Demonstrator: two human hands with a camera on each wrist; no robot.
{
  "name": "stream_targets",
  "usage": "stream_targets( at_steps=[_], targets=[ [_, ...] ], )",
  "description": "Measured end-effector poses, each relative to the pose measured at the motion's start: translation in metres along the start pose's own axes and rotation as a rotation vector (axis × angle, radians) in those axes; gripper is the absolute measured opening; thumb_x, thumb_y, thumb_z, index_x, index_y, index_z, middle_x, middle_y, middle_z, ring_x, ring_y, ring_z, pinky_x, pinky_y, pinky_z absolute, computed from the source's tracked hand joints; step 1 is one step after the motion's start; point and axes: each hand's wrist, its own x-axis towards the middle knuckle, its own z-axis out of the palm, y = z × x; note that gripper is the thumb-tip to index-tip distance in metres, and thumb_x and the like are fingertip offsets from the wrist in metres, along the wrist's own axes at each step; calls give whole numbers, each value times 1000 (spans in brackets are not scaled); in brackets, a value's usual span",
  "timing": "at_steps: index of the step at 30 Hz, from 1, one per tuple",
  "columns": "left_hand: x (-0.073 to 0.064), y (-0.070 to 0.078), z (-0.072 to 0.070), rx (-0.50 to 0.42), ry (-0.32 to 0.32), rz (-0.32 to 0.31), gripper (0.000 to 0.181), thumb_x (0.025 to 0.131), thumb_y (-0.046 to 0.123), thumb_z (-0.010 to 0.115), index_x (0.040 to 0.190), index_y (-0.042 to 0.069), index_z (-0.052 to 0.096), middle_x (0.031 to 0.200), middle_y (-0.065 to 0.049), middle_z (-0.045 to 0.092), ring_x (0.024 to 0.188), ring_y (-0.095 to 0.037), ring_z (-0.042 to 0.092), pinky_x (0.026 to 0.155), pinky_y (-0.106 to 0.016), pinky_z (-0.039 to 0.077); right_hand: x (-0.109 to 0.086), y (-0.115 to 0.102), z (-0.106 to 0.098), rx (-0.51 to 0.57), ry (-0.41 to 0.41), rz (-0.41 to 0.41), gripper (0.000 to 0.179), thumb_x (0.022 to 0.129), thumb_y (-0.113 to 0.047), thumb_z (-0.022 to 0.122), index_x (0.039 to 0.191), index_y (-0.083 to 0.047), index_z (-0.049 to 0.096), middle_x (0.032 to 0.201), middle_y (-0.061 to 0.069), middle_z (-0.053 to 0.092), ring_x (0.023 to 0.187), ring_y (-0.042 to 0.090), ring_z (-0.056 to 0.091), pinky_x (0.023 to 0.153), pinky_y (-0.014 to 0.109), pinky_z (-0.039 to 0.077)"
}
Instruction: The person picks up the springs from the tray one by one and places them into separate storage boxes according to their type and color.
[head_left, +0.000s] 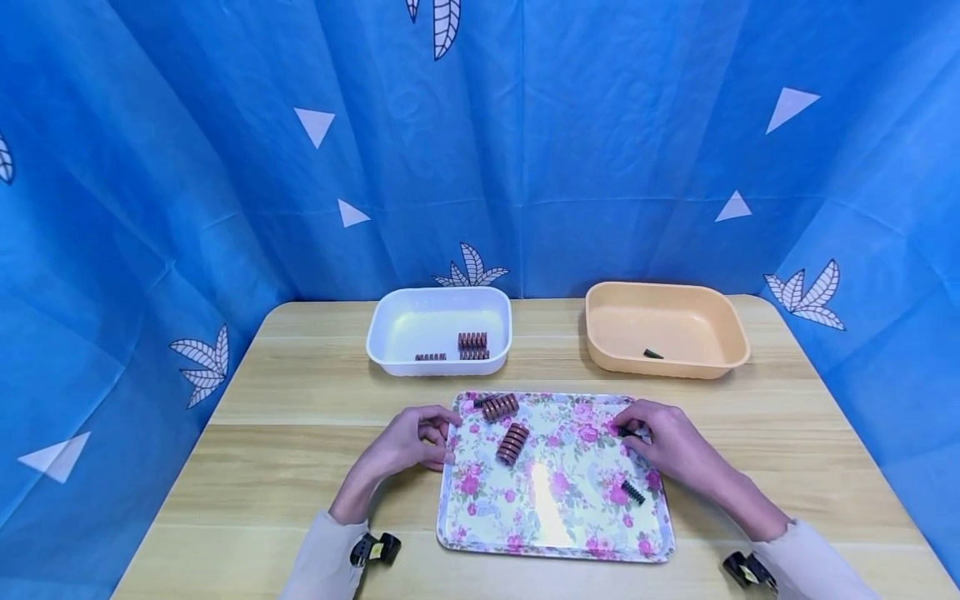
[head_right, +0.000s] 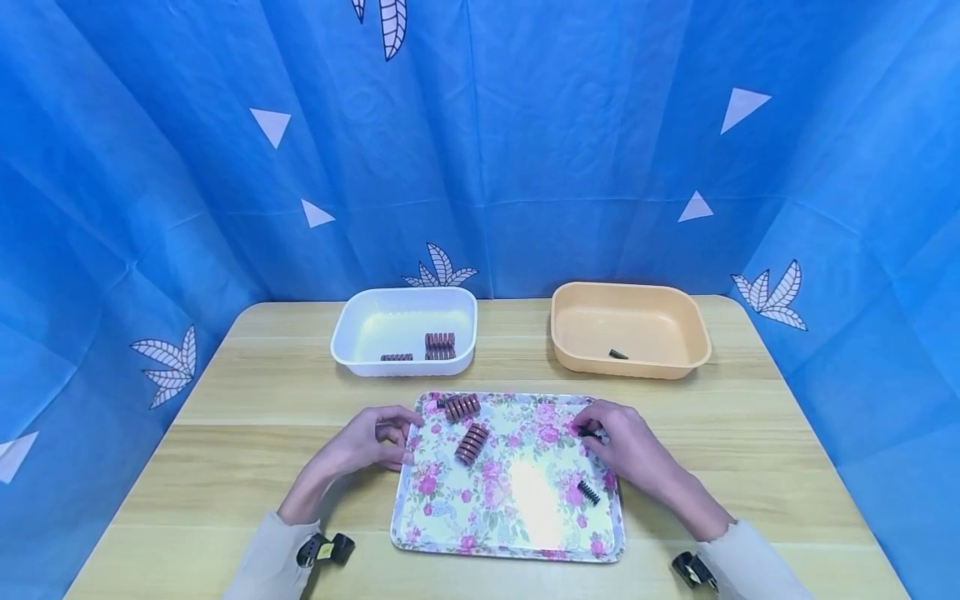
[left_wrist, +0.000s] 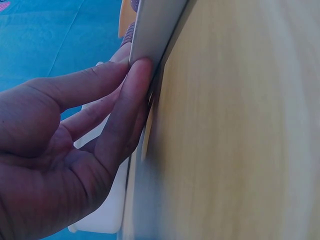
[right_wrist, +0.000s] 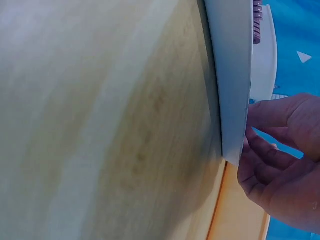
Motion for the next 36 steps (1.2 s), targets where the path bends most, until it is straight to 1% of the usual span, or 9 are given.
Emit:
stream_targets(
  at_steps=[6,9,13,16,22,28,30,36],
  targets=[
    [0,-1,0,2,0,-3,49,79,-12,80,125,-5,65,92,-18,60,72,-19,60,65,-37,66,0,-1,-1,14,5,13,31,78,8,82,102,-11,78,94,-4,72,82,10,66,70,29,61],
    [0,-1,0,-1,-3,0,49,79,-12,80,124,-5,65,91,-18,60,72,-19,60,65,-37,66,-2,-1,-3,46,11,26,31,79,8,81,103,-12,78,95,-4,73,82,10,66,67,27,60],
    [1,0,-1,-1,-6,8,48,78,-12,80,124,-6,65,91,-17,60,72,-19,60,64,-36,65,-4,-3,-6,89,40,32,33,78,8,82,102,-14,78,95,-4,74,81,10,66,64,25,59],
    [0,0,-1,2,-5,9,48,79,-14,79,124,-6,65,92,-17,60,72,-19,59,63,-36,65,-5,-4,-8,112,57,41,31,79,8,82,102,-12,77,96,-3,74,82,12,67,66,25,60],
    [0,0,-1,-1,-7,4,48,79,-14,78,124,-6,65,92,-18,59,72,-18,60,64,-36,66,-5,-9,-14,170,73,78,27,83,9,78,102,-9,76,100,0,74,85,16,69,68,26,63],
    [0,0,-1,-11,-9,20,48,79,-15,78,124,-8,64,91,-17,60,69,-16,60,63,-36,66,-5,-15,-19,230,122,41,30,81,13,78,104,-7,75,103,5,74,86,19,71,67,26,64],
    [0,0,-1,-11,-5,14,47,79,-15,78,124,-8,64,91,-17,60,69,-15,59,63,-36,66,-4,-16,-21,253,136,34,31,81,13,78,105,-6,75,104,7,74,87,20,72,69,26,65],
    [0,0,-1,5,-1,17,48,78,-14,79,124,-7,65,90,-16,60,69,-15,59,62,-34,65,-3,-19,-26,282,158,56,28,84,10,79,109,-3,75,104,4,73,88,20,72,75,23,64]
  ],
)
